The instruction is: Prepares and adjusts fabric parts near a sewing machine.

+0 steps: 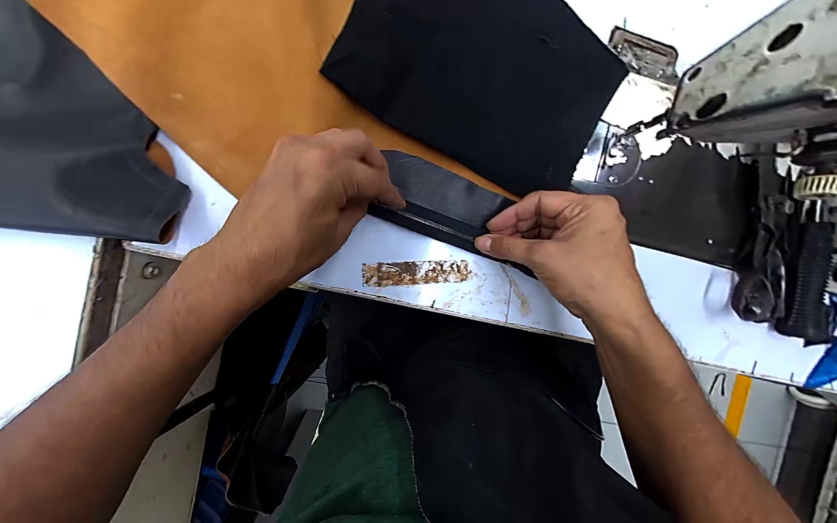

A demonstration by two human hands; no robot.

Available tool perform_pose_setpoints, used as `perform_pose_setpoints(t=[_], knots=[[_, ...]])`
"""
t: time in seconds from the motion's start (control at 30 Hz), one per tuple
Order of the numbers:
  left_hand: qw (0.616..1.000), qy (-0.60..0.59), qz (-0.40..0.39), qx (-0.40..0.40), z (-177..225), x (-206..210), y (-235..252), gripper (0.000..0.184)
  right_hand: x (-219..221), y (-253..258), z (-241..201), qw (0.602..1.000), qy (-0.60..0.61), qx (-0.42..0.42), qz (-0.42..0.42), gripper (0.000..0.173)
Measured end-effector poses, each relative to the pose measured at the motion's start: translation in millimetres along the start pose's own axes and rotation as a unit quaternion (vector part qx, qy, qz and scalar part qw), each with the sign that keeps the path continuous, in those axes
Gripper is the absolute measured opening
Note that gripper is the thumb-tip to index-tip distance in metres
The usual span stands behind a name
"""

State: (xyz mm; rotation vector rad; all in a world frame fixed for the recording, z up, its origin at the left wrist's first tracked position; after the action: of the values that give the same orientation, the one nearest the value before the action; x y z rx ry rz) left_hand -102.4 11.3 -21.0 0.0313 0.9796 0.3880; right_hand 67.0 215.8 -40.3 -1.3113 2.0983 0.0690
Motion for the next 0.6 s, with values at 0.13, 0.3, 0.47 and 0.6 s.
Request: perform_pose_setpoints(t=[0.13, 0.3, 0.47, 0.6], knots=[[0.995, 0.071, -0.036, 0.053, 12, 15, -8, 0.038, 0, 1, -1, 1.000, -0.012, 0.004, -0.002, 0.018], [0.989, 0.123, -0.055, 0.057, 26, 23, -10, 0.032, 1, 1, -4, 1.000, -0.022, 0.013, -0.002, 0.018], [0.969, 0.216, -0.111, 0.052, 54, 35, -11, 0.031, 2, 3, -4, 0.999, -0.029, 0.015, 0.005, 0.018], [0.956, 0.252, -0.137, 0.064, 59, 44, -12, 0.048, 4, 1, -9, 0.998, -0.063, 0.024, 0.017, 0.018]])
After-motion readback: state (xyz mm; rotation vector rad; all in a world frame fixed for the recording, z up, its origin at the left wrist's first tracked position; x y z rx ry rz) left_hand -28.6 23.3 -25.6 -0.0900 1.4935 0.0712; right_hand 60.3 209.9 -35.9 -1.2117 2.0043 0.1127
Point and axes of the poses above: each hand's wrist, its own y-axis towards the middle knuckle, its own x-axis out of the palm, z = x × y, the point moved 4 cm from there along y, towards the middle knuckle, and after that the axes turned 2 degrees about x, right-handed, at the moved point
